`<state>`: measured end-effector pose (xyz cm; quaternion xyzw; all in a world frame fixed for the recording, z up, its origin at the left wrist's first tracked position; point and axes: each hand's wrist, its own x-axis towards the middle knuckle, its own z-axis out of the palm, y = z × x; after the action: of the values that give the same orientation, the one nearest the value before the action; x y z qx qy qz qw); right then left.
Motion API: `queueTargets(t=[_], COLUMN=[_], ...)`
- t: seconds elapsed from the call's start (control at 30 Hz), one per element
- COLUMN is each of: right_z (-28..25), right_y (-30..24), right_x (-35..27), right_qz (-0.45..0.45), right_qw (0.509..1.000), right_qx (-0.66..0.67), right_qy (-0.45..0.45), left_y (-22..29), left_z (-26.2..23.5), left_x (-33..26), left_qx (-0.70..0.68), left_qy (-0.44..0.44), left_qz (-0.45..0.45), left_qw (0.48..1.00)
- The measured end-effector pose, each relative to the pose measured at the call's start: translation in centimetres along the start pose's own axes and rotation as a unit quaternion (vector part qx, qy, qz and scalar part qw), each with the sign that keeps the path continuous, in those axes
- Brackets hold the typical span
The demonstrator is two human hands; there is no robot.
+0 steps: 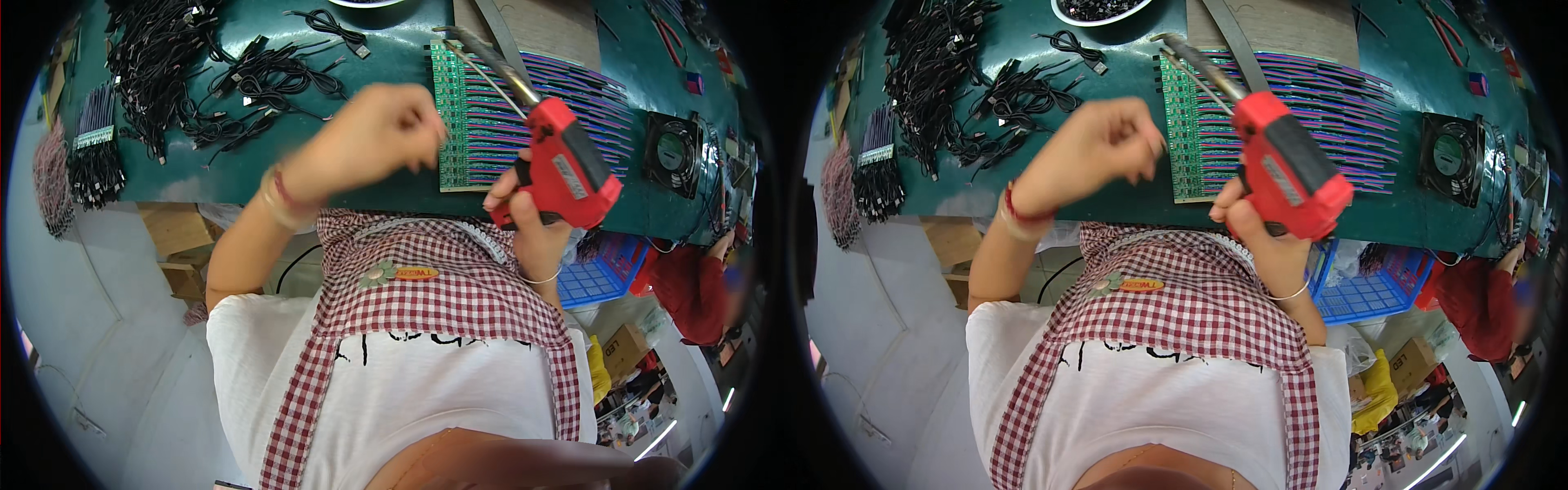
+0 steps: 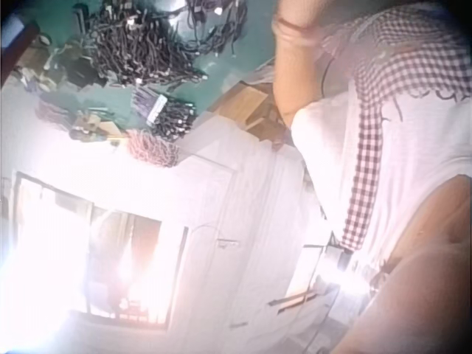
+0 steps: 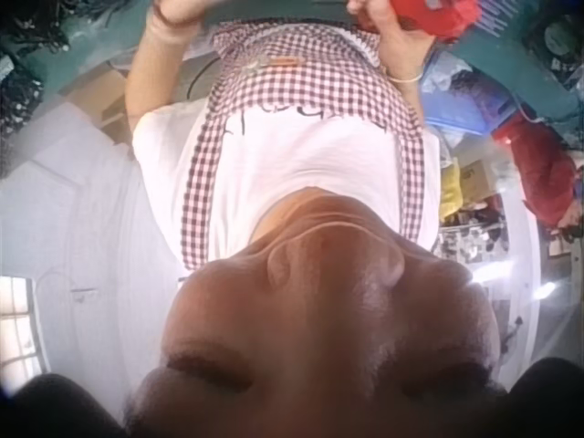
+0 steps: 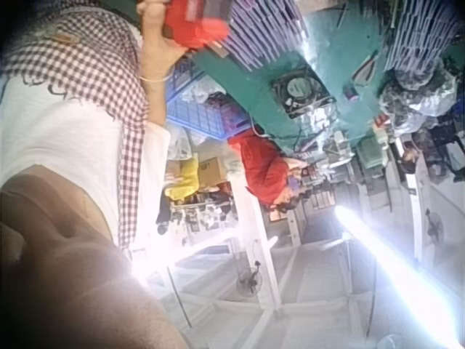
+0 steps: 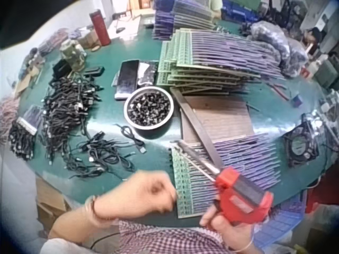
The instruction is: The person solders and cuts wires on a printed circuit board. The wires are cut with pliers and soldered with a soldering iron.
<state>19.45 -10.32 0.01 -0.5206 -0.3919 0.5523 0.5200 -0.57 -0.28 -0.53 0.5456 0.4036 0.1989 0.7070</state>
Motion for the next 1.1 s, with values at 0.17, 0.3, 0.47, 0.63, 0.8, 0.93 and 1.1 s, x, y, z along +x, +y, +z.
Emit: queueTargets(t=[0.17, 0.3, 0.47, 0.63, 0.8, 0.93, 1.1], right_z=[-2.9, -4.2, -4.4, -4.1, -4.0, -3.8, -3.8], right_y=[0.9, 1.8, 3.0, 3.4, 3.4, 3.4, 3.4], right_x=[-1.0, -2.4, -3.2, -3.4, -3.4, -3.4, -3.4], right_qz=[0.012, 0.036, 0.014, 0.028, 0.027, 0.029, 0.029], right_qw=[0.999, 0.999, 1.000, 0.999, 0.999, 0.999, 0.999], right_qx=[-0.024, 0.005, -0.014, -0.028, -0.039, -0.035, -0.034], right_qy=[0.029, 0.019, 0.012, 0.002, -0.004, 0.002, 0.009], left_y=[-1.8, -2.4, -2.3, -2.3, -2.5, -2.5, -2.4], left_z=[-2.9, -2.9, -2.8, -2.7, -2.8, -2.9, -2.9], left_x=[2.7, 3.6, 3.9, 4.0, 4.1, 4.1, 4.0], left_qx=[-0.042, -0.052, -0.042, -0.034, -0.041, -0.040, -0.041], left_qy=[0.030, 0.006, 0.003, 0.005, 0.001, -0.001, -0.001], left_qz=[-0.093, -0.110, -0.109, -0.109, -0.102, -0.103, -0.101], left_qw=[0.994, 0.993, 0.993, 0.993, 0.994, 0.994, 0.994])
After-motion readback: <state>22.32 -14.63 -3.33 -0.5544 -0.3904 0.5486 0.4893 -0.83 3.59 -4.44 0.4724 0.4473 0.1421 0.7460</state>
